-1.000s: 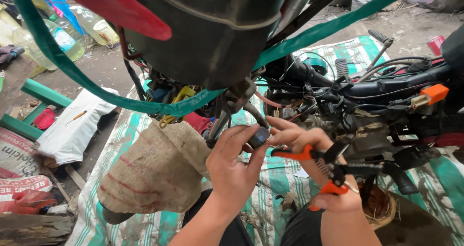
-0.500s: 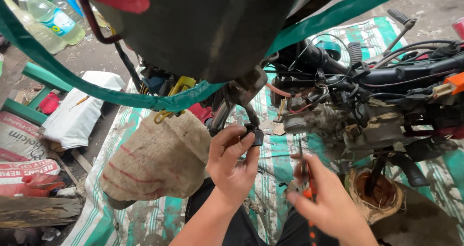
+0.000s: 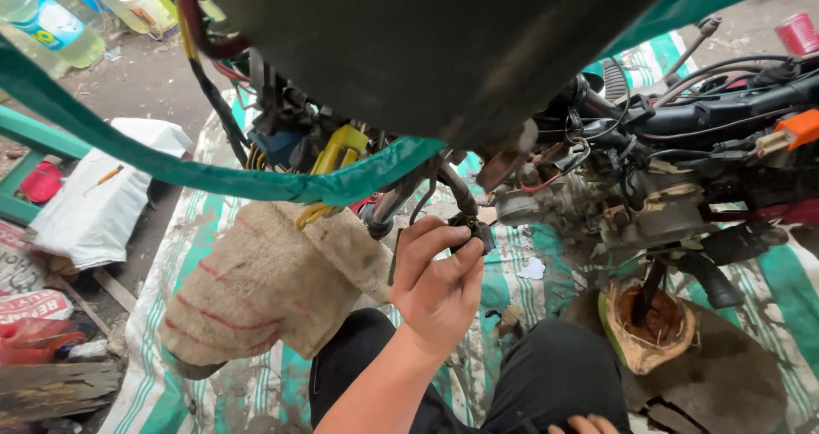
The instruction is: Repairing and connecting electrical wiring on a motorcycle using pliers
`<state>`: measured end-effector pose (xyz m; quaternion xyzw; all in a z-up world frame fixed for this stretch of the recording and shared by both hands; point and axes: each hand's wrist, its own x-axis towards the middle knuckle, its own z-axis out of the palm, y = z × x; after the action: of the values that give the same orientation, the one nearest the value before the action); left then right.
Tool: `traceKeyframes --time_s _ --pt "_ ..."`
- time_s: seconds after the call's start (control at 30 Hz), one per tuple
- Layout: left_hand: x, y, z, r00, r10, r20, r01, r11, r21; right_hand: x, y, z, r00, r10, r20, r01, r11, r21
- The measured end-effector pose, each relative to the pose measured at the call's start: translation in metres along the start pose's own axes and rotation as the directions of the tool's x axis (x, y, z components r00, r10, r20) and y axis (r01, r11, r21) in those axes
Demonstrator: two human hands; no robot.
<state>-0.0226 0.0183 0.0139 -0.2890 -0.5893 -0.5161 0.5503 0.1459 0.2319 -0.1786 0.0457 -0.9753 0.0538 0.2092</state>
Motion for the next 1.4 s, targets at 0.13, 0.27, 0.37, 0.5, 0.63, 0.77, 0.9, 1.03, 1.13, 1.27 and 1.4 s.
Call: traceKeyframes --time_s 0.13,0.27,0.37,0.5,0.63,0.77,0.9,1.03,1.13,1.27,1.4 --pt "-0.002 0.0 -0.003 1.0 0.021 -0.022 -0.021 1.0 0.001 -0.018 -0.008 -0.06 0.965 -0.213 -0.152 0.23 0.968 0.104" --pt "0.002 0.007 -0.005 0.997 0.031 -0.065 -0.031 1.0 0.002 0.112 -0.04 -0.142 0.987 0.106 0.12 -0.154 0.427 0.891" --pt "0.003 0.01 -0.003 0.995 0.057 -0.082 -0.057 0.998 -0.001 0.179 -0.057 -0.148 0.995 0.041 0.095 -0.099 0.092 0.991" --pt "-0.01 0.004 0.001 0.992 0.067 -0.103 -0.065 0.998 0.024 0.213 -0.074 -0.125 0.997 0.068 0.03 -0.015 -0.216 0.976" --pt "-0.003 0.004 -0.003 0.996 0.064 -0.069 -0.064 0.998 -0.002 0.211 -0.057 -0.097 0.996 0.083 0.026 -0.006 -0.233 0.973" --pt "0.001 0.014 -0.004 0.995 -0.095 -0.035 0.091 0.991 -0.099 0.213 -0.037 -0.082 0.997 0.059 0.048 -0.027 -0.315 0.949" --pt "0.007 0.013 -0.009 0.988 -0.157 -0.012 0.156 0.987 -0.031 0.225 -0.041 -0.096 1.0 -0.019 0.024 -0.03 -0.399 0.917" --pt "0.017 0.013 -0.012 0.985 -0.17 -0.011 0.171 0.985 0.039 0.229 -0.038 -0.098 0.999 -0.051 -0.001 -0.02 -0.424 0.906" --pt "0.018 0.013 -0.017 0.983 -0.184 0.021 0.183 0.981 0.066 0.228 -0.037 -0.095 0.998 -0.067 -0.012 -0.02 -0.458 0.889" --pt "0.021 0.015 -0.019 0.97 -0.23 0.076 0.225 0.972 0.06 0.231 -0.035 -0.102 0.995 -0.092 -0.029 -0.014 -0.443 0.896" --pt "0.019 0.019 -0.023 0.923 -0.325 0.205 0.321 0.946 0.052 0.234 -0.037 -0.103 0.993 -0.112 -0.048 -0.006 -0.436 0.9"
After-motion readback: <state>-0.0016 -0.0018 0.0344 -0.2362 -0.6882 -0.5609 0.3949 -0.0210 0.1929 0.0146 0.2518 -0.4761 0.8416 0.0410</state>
